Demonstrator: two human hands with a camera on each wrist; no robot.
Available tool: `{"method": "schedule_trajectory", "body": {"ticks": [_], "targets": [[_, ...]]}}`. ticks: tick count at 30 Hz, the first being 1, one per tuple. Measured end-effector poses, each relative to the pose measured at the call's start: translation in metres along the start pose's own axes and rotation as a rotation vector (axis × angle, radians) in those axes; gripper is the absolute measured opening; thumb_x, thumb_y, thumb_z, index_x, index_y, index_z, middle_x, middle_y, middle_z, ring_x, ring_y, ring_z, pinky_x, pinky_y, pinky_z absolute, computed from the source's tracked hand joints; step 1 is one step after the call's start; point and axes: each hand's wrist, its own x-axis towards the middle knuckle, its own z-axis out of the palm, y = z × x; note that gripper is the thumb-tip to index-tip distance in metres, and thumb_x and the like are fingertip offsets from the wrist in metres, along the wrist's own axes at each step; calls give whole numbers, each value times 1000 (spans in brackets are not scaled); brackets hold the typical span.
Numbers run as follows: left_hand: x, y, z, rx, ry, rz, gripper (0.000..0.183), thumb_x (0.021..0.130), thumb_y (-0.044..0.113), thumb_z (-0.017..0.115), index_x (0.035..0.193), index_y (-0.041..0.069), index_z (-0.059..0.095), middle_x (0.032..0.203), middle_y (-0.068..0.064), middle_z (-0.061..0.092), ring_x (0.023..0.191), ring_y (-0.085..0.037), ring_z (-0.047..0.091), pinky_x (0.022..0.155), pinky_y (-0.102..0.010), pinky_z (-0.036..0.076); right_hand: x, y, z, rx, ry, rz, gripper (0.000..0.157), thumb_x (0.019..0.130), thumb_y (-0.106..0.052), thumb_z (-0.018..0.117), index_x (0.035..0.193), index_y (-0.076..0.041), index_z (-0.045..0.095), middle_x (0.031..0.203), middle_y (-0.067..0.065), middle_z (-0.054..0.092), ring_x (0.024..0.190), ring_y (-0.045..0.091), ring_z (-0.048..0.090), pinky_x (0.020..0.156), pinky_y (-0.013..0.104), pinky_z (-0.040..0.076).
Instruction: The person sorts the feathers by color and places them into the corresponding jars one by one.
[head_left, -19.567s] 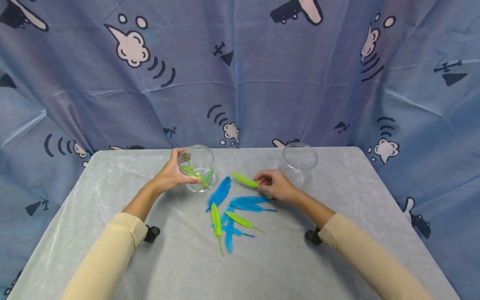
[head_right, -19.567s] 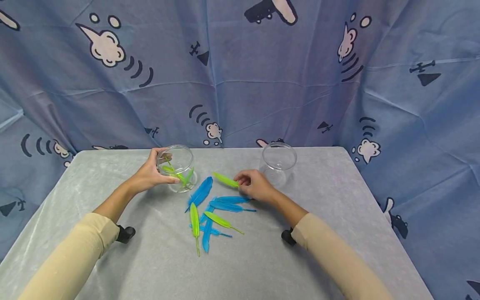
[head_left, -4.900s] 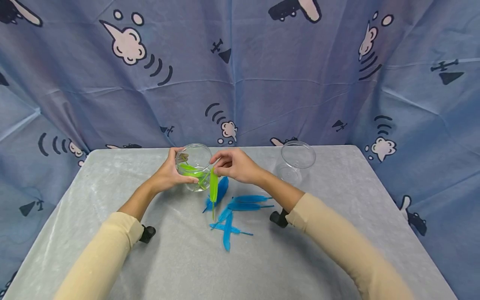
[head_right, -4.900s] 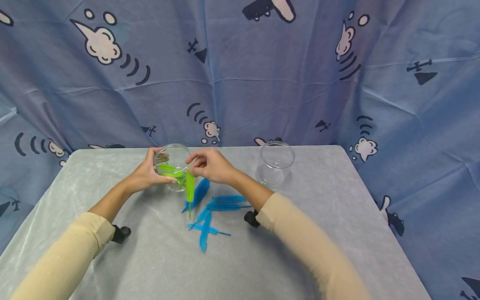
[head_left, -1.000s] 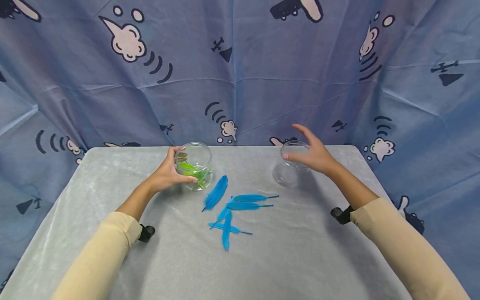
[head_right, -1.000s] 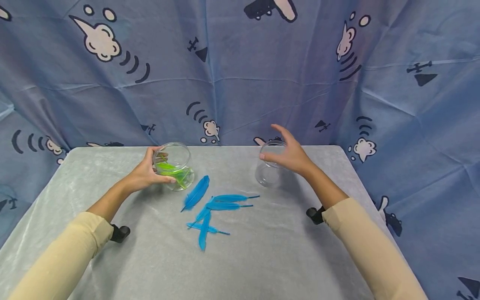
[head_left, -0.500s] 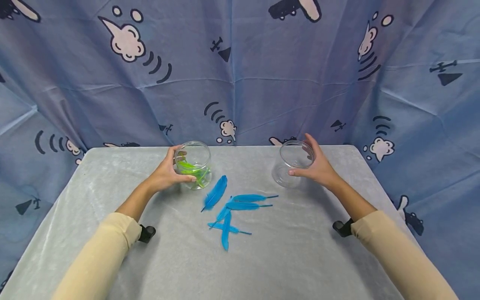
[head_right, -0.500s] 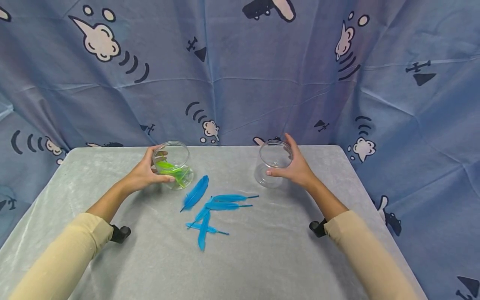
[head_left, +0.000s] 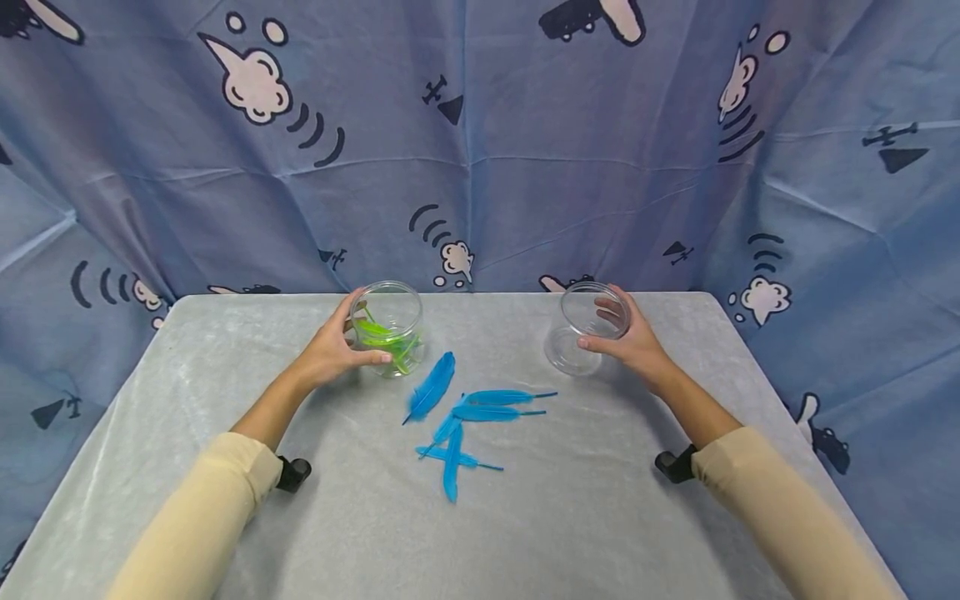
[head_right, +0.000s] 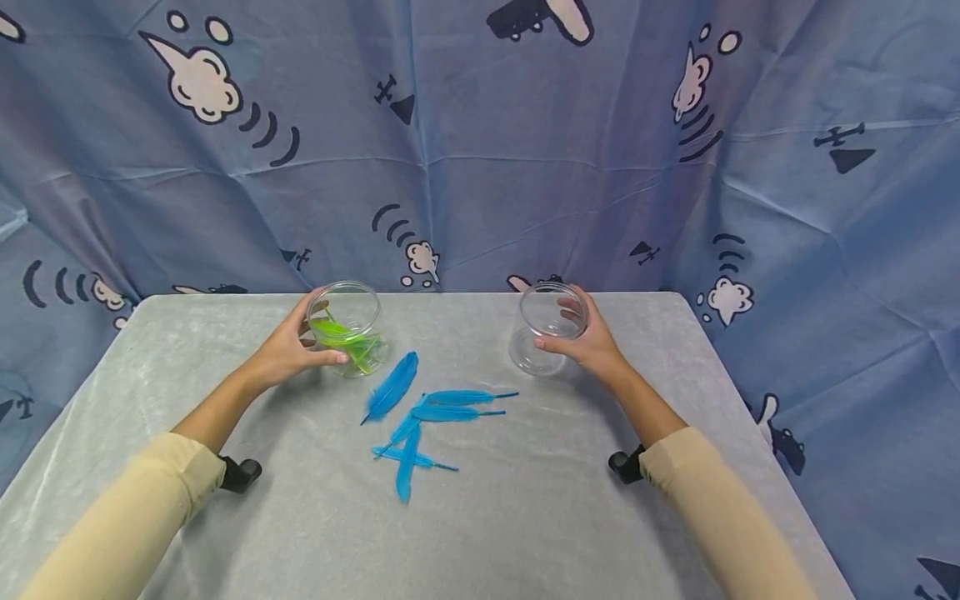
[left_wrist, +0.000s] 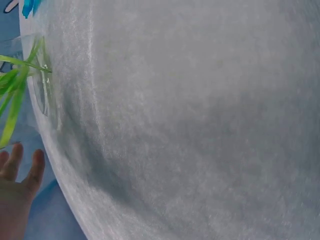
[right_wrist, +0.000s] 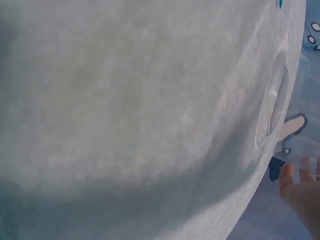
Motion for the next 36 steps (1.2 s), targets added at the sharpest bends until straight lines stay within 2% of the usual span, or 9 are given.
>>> {"method": "schedule_trajectory", "body": {"ticks": [6, 12, 15, 20, 23, 26, 29, 32, 36], "targets": [[-3, 4, 0, 1, 85, 55, 119, 77, 27, 88, 161, 25, 3, 163, -16, 15, 145, -41, 26, 110, -60, 32, 0, 1, 4, 41, 21, 4, 104, 84, -3, 78, 160, -14, 7, 160, 18, 25, 147, 33, 23, 114, 55, 28], [-9, 17, 2, 49, 292, 184, 113, 74, 34, 89, 160, 29, 15, 160, -8, 21, 144, -29, 26, 109, -56, 33, 2, 5, 6, 113, 27, -43, 97, 84, 6, 74, 158, -12, 14, 159, 21, 23, 148, 34, 21, 113, 52, 31], [-12, 26, 4, 54, 399, 258, 107, 74, 31, 90, 158, 30, 24, 157, -7, 27, 140, -25, 30, 106, -52, 35, 3, 8, 7, 144, 20, -53, 96, 84, 9, 72, 158, -11, 14, 160, 20, 23, 149, 33, 19, 112, 43, 37], [-17, 44, 16, 39, 583, 439, 83, 72, 21, 90, 144, 14, 48, 139, -10, 47, 119, -24, 47, 95, -40, 37, 4, 11, 8, 183, 27, -62, 95, 83, 11, 71, 157, -11, 15, 158, 25, 23, 148, 37, 20, 101, 23, 45], [-20, 52, 27, 28, 646, 561, 63, 73, 16, 88, 127, 2, 59, 120, -15, 57, 100, -26, 53, 84, -35, 38, 4, 13, 9, 204, 27, -61, 96, 83, 12, 70, 157, -11, 14, 158, 27, 22, 148, 38, 19, 99, 20, 45], [-25, 57, 39, 27, 601, 653, 47, 75, 11, 86, 115, 1, 65, 103, -15, 63, 87, -24, 56, 76, -34, 43, 4, 13, 8, 202, 27, -50, 96, 84, 10, 70, 158, -13, 14, 158, 26, 21, 148, 36, 19, 106, 27, 41], [-30, 59, 51, 26, 471, 679, 35, 78, 8, 84, 109, 3, 69, 96, -10, 67, 82, -21, 60, 72, -32, 49, 5, 13, 9, 205, 29, -47, 96, 84, 10, 70, 158, -14, 14, 158, 25, 22, 148, 36, 19, 114, 41, 34], [-35, 59, 61, 18, 317, 630, 32, 81, 7, 82, 110, 5, 70, 100, -7, 70, 86, -19, 65, 75, -31, 53, 5, 13, 10, 211, 33, -51, 96, 84, 10, 70, 158, -14, 14, 157, 25, 22, 148, 37, 18, 115, 50, 28], [-38, 56, 70, 3, 112, 495, 41, 86, 12, 79, 124, 6, 65, 115, -7, 69, 101, -23, 67, 86, -39, 54, 5, 14, 11, 234, 46, -56, 96, 83, 12, 69, 158, -14, 14, 157, 25, 23, 148, 38, 18, 114, 46, 30]]}}
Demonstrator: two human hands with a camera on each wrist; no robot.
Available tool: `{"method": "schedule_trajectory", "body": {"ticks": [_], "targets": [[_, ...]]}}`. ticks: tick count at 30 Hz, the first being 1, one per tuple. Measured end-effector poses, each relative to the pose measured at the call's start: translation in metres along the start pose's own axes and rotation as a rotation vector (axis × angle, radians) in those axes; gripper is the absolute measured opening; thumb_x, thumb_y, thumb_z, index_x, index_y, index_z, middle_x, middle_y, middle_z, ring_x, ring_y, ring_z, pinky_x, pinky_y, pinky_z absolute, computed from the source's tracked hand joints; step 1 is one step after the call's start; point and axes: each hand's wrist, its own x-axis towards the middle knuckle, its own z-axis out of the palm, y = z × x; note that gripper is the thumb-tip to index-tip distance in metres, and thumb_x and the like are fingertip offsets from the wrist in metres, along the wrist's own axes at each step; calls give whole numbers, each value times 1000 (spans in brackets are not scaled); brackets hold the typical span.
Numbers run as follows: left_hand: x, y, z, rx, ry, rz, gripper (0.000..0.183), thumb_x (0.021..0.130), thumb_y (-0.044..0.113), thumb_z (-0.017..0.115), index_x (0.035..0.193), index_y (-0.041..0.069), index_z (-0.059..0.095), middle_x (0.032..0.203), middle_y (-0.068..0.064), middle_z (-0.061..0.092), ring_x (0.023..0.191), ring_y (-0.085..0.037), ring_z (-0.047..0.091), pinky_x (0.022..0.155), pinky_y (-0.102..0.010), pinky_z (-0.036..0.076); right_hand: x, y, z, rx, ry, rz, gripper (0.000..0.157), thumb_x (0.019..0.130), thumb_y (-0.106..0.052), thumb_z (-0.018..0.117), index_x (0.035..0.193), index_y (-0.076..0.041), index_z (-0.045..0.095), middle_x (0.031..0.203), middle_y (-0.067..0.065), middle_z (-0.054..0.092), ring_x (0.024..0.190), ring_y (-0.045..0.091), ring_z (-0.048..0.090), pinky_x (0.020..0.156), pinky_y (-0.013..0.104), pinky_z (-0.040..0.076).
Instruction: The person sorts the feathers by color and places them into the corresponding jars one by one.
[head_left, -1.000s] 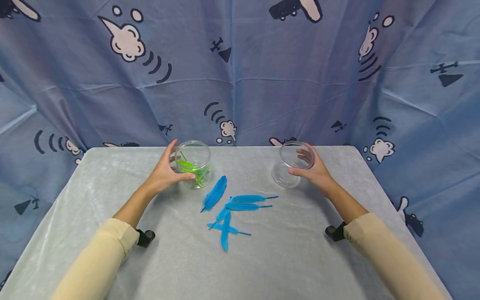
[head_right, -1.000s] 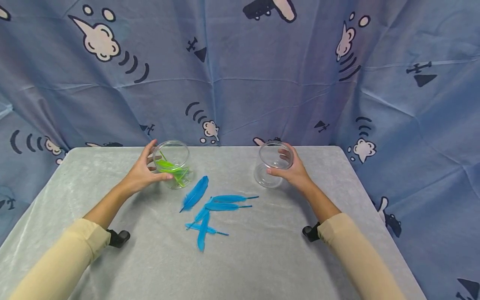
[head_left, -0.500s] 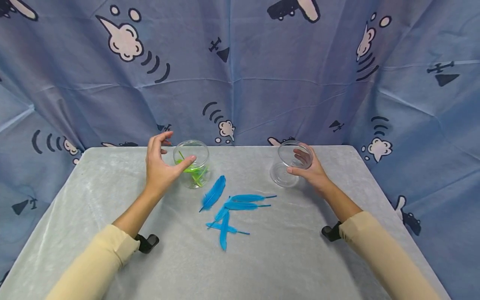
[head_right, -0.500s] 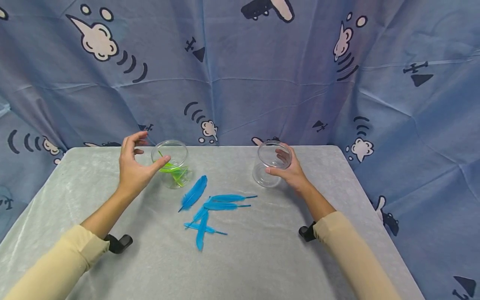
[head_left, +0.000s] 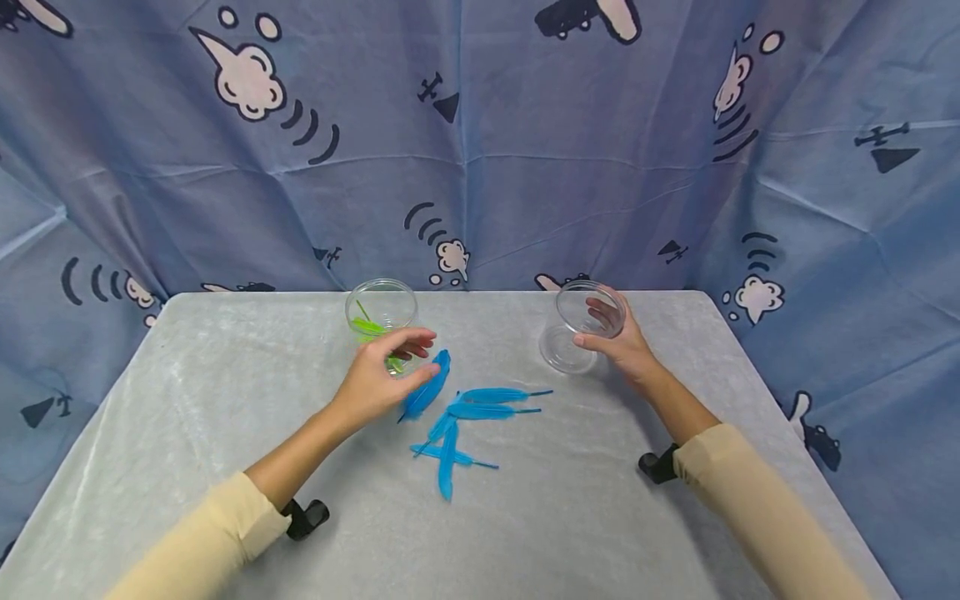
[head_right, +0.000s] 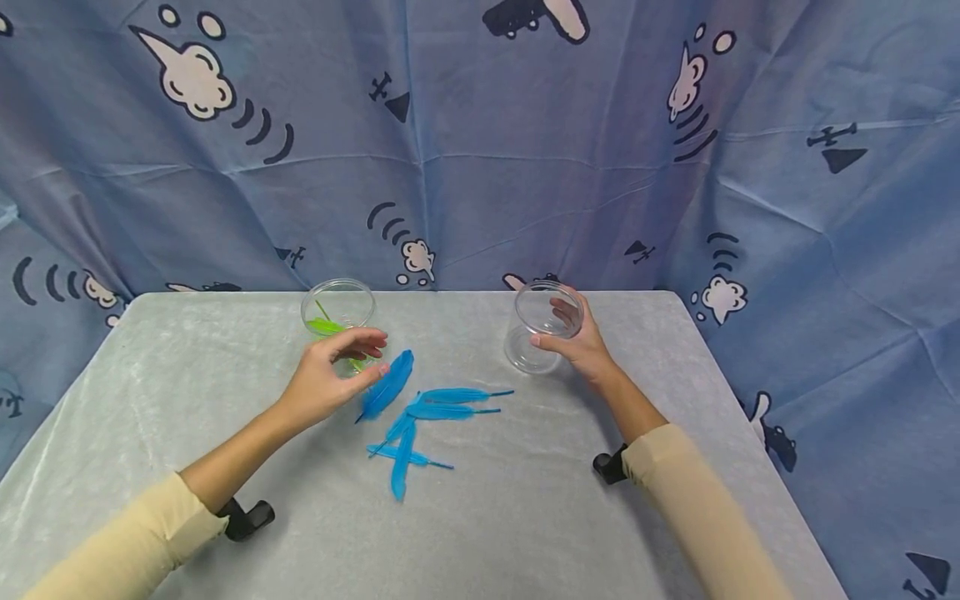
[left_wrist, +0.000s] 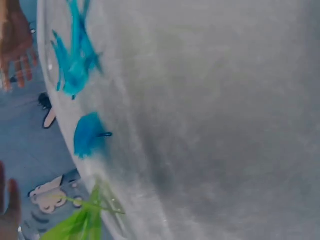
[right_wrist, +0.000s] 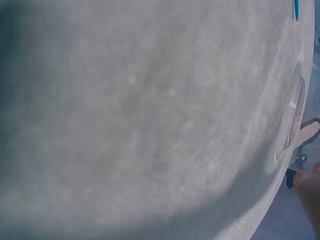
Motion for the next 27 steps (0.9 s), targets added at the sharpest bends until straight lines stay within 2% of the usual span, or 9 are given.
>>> {"method": "schedule_trajectory", "body": {"ticks": [4, 7, 12, 14, 18, 21, 27], "targets": [[-5, -6, 6, -6, -171, -105, 57, 88, 19, 77, 141, 12, 55, 137, -8, 60, 121, -28, 59, 98, -48, 49, -1, 1, 1, 27, 10, -3, 96, 82, 14, 68, 157, -14, 15, 155, 22, 27, 147, 38, 19, 113, 42, 32], [-8, -11, 8, 15, -229, -152, 67, 88, 22, 77, 148, 14, 47, 148, -8, 50, 132, -32, 50, 104, -50, 44, -1, 1, 2, 49, 11, -1, 96, 82, 14, 68, 157, -15, 15, 153, 18, 30, 147, 38, 19, 110, 36, 36], [-11, -17, 13, 40, -244, -263, 71, 89, 24, 77, 150, 9, 43, 151, -14, 45, 133, -37, 48, 105, -52, 43, -1, 1, 1, 76, 8, 3, 96, 82, 15, 66, 157, -15, 16, 153, 17, 30, 147, 38, 17, 98, 21, 41], [-12, -19, 15, 55, -255, -318, 70, 90, 24, 76, 149, 5, 43, 150, -17, 46, 133, -38, 48, 105, -52, 42, -1, 1, 1, 77, 8, 8, 96, 82, 15, 66, 157, -16, 16, 154, 19, 28, 147, 38, 16, 97, 19, 42], [-14, -26, 18, 69, -285, -381, 66, 92, 23, 74, 147, 1, 45, 147, -21, 48, 133, -37, 48, 106, -51, 41, -1, 2, 1, 84, 9, 10, 95, 82, 16, 66, 157, -17, 16, 156, 22, 25, 147, 38, 16, 97, 19, 41], [-15, -32, 19, 47, -284, -392, 63, 92, 20, 73, 145, -1, 48, 144, -22, 50, 133, -36, 49, 105, -49, 43, 0, 3, 1, 92, 7, 1, 95, 81, 17, 65, 156, -16, 16, 155, 21, 25, 147, 39, 15, 97, 19, 42], [-13, -40, 19, 10, -226, -394, 53, 90, 7, 73, 138, -4, 53, 135, -21, 58, 122, -35, 57, 100, -46, 48, 0, 3, 2, 98, 13, -1, 95, 80, 17, 66, 155, -17, 18, 153, 16, 30, 147, 39, 17, 96, 19, 42]]}}
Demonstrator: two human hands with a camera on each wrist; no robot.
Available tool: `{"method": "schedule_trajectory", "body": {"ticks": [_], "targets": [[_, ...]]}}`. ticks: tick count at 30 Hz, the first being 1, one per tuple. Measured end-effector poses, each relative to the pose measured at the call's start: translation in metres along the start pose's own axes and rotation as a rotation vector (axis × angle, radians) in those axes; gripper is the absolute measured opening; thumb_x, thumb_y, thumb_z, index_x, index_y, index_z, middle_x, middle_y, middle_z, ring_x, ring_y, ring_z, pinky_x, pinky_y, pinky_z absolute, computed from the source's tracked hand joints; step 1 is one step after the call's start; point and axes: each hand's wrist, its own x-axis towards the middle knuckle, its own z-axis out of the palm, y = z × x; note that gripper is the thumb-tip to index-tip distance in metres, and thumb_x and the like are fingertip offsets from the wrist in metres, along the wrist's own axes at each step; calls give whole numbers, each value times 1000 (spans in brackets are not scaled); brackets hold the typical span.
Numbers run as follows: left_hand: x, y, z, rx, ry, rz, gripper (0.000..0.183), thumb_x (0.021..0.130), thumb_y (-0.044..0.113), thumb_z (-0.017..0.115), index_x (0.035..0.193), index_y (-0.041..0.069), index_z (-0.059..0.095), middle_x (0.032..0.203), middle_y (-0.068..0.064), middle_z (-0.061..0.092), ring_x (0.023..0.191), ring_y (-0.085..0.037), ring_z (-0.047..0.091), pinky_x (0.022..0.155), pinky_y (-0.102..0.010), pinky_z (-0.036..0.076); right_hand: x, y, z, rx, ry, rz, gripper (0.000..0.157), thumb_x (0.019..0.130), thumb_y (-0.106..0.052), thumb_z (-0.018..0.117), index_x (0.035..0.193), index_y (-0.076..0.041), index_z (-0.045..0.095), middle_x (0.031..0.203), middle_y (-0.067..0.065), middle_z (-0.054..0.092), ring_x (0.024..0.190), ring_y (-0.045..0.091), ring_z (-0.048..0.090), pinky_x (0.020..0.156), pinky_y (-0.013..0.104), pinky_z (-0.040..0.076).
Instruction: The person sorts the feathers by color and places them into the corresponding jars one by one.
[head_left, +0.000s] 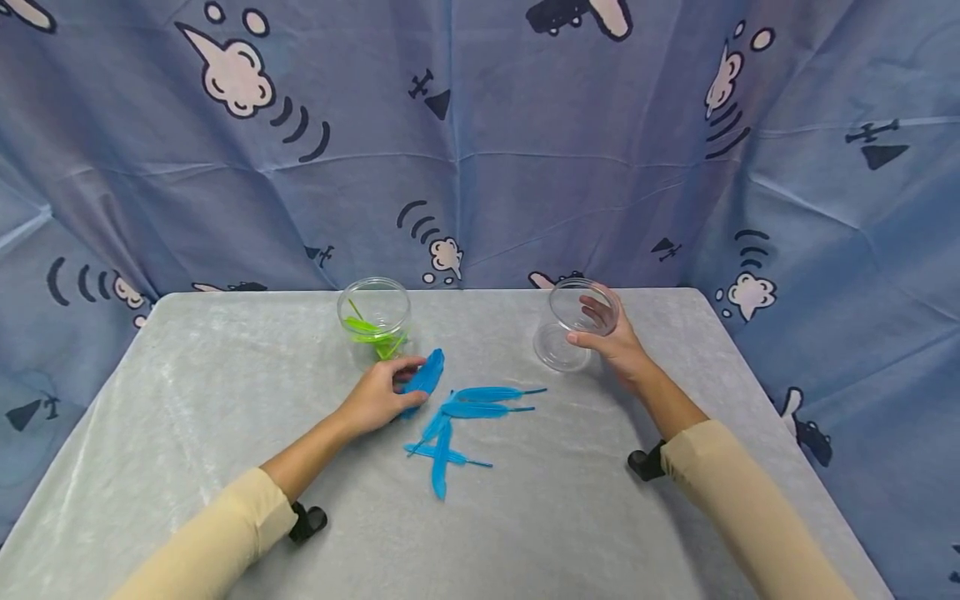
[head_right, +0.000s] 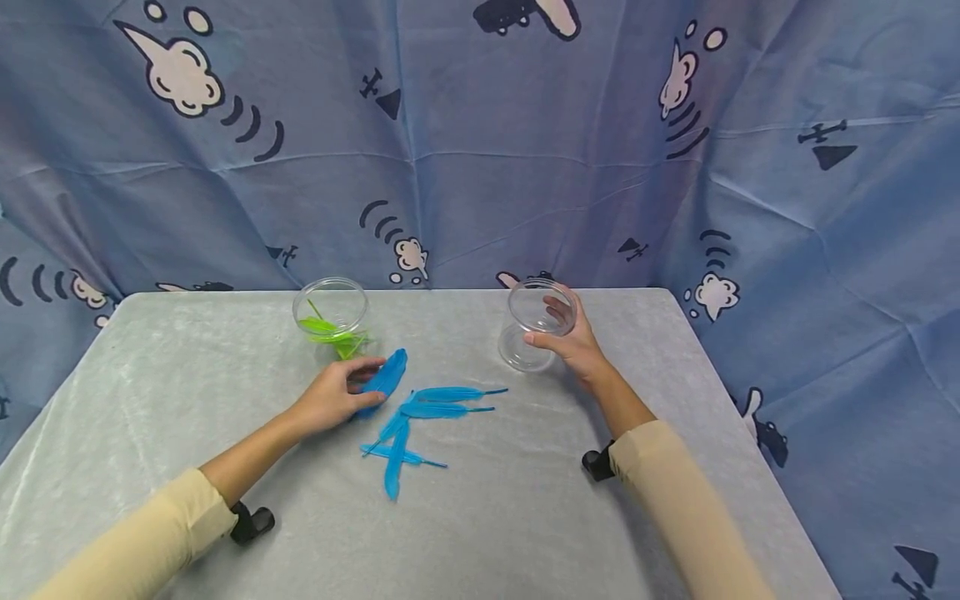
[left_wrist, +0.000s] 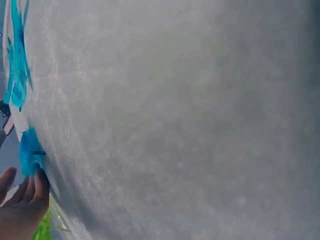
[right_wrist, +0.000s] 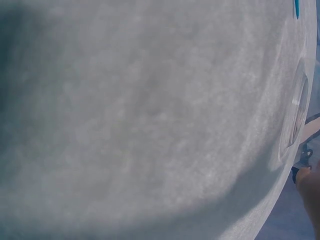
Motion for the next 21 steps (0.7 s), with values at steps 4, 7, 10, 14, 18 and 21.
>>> {"method": "schedule_trajectory", "body": {"ticks": [4, 7, 10, 14, 18, 21], "targets": [[2, -1, 2, 41, 24, 22, 47, 89, 3, 72, 133, -6, 58, 125, -21, 63, 109, -34, 63, 94, -46, 51, 0, 0, -1, -7, 0, 14, 95, 81, 16, 65, 156, -17, 17, 154, 17, 29, 147, 37, 17, 99, 22, 41], [3, -1, 6, 64, 50, 27, 42, 88, 1, 72, 129, -4, 61, 118, -19, 66, 100, -30, 64, 88, -44, 53, 0, -1, -1, -18, 1, 24, 95, 82, 16, 65, 156, -18, 16, 156, 18, 27, 148, 36, 17, 105, 29, 39], [3, -1, 8, 60, 81, 16, 37, 88, -1, 71, 124, -2, 65, 112, -16, 67, 95, -26, 63, 84, -42, 53, 0, -1, 0, -30, 2, 33, 95, 83, 15, 65, 157, -18, 16, 157, 20, 25, 148, 33, 18, 111, 37, 34], [4, 2, 9, 54, 124, 15, 29, 88, -2, 71, 116, 0, 69, 104, -14, 68, 91, -23, 62, 82, -40, 53, 0, -2, 1, -55, 1, 48, 96, 83, 11, 68, 157, -20, 15, 158, 19, 24, 148, 30, 20, 114, 41, 31], [6, 9, 12, 36, 154, 60, 21, 89, 1, 72, 109, 1, 71, 99, -10, 70, 88, -21, 64, 80, -37, 52, 0, -2, 0, -73, 3, 64, 98, 84, 9, 70, 158, -22, 13, 160, 19, 21, 148, 28, 19, 114, 43, 31], [10, 18, 15, -23, 174, 98, 16, 89, 2, 72, 106, 2, 73, 96, -8, 71, 84, -19, 64, 75, -32, 52, 1, -1, -2, -81, 9, 72, 98, 85, 8, 70, 158, -23, 12, 161, 19, 21, 148, 27, 19, 115, 45, 29]]}}
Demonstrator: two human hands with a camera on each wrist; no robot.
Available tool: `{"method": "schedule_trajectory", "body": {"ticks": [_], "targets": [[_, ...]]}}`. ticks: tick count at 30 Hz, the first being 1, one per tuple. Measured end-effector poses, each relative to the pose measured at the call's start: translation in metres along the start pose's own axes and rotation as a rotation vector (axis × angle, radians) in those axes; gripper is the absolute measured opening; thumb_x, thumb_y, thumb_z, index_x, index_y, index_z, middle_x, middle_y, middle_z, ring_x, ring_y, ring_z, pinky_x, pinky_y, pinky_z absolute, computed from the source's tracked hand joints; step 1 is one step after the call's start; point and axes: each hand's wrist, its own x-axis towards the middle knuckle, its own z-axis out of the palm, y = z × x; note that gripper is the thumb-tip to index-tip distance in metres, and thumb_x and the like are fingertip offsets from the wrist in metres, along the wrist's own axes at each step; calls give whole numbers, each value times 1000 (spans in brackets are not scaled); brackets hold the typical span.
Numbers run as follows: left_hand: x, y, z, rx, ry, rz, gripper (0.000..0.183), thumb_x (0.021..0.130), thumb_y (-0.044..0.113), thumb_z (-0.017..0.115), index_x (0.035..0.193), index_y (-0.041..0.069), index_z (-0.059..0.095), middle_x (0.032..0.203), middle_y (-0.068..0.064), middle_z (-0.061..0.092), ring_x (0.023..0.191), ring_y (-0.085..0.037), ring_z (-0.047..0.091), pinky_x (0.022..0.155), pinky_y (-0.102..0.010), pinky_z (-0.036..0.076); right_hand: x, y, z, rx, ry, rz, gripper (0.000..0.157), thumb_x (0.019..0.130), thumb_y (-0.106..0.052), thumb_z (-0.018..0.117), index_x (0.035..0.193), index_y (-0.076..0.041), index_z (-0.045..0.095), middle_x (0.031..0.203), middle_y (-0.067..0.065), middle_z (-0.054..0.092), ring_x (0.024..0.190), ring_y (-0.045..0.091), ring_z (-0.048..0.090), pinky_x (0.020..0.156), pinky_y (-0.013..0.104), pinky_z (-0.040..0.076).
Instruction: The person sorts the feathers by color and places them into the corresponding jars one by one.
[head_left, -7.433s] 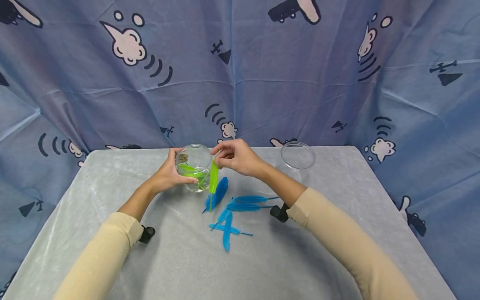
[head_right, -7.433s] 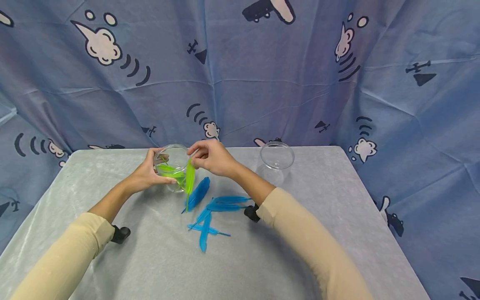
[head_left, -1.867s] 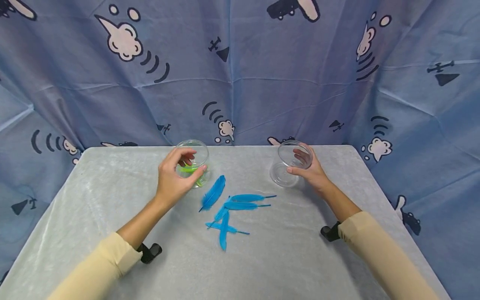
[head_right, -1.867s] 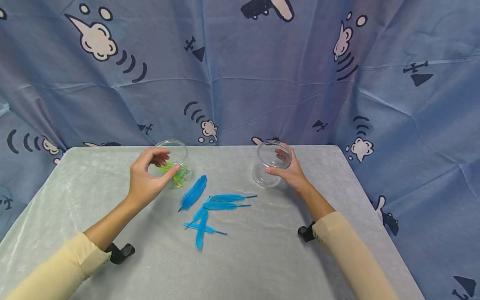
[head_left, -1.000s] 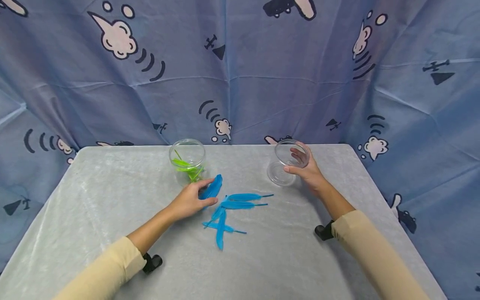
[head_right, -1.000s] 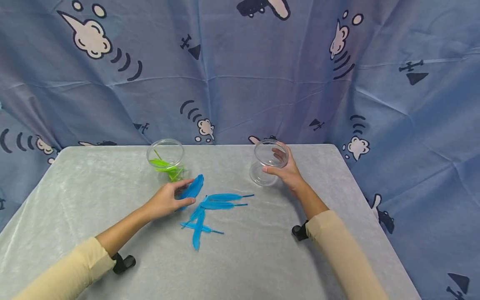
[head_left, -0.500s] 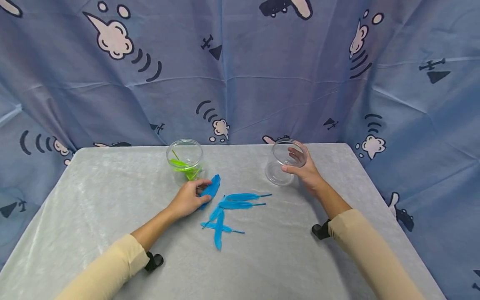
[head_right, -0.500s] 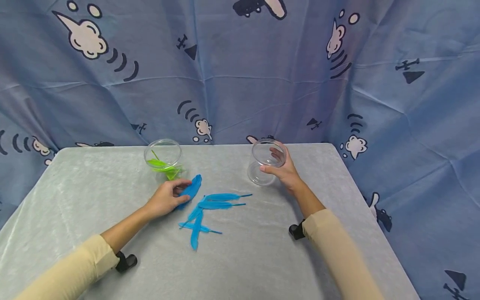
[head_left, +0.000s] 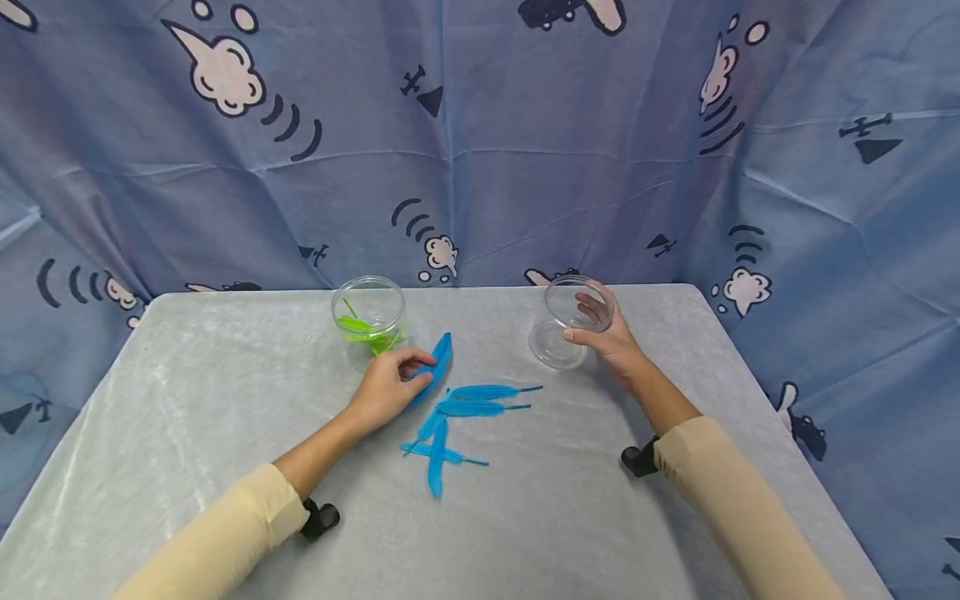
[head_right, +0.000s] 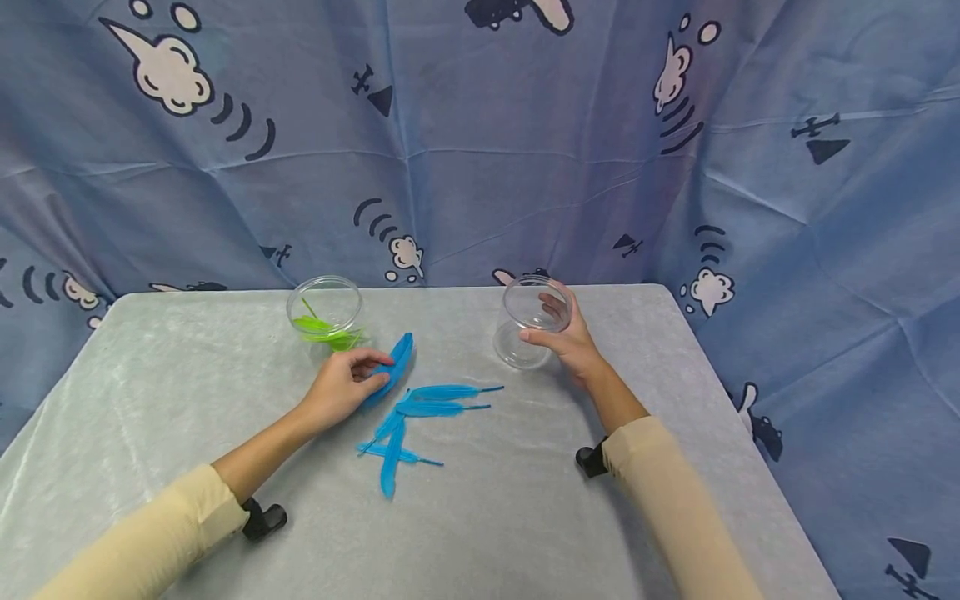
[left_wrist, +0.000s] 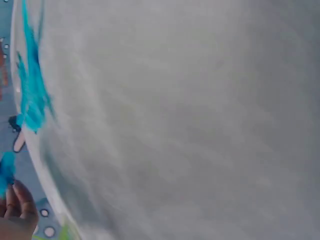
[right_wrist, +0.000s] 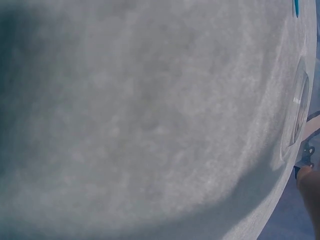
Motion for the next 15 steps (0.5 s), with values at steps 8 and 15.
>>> {"method": "schedule_trajectory", "body": {"ticks": [8, 15], "targets": [[15, 22, 8, -162, 85, -3, 12, 88, 0, 73, 100, 2, 73, 92, -11, 71, 76, -17, 64, 66, -20, 50, -1, -3, 1, 9, -5, -2, 99, 84, 8, 70, 158, -22, 12, 161, 20, 20, 149, 29, 18, 115, 43, 31], [30, 40, 18, -220, 157, 9, 8, 88, 2, 74, 96, 1, 74, 93, -11, 72, 87, -21, 66, 76, -24, 53, -2, -4, 3, 15, 3, 10, 99, 84, 10, 68, 159, -23, 12, 161, 19, 21, 149, 27, 18, 116, 44, 29]]}}
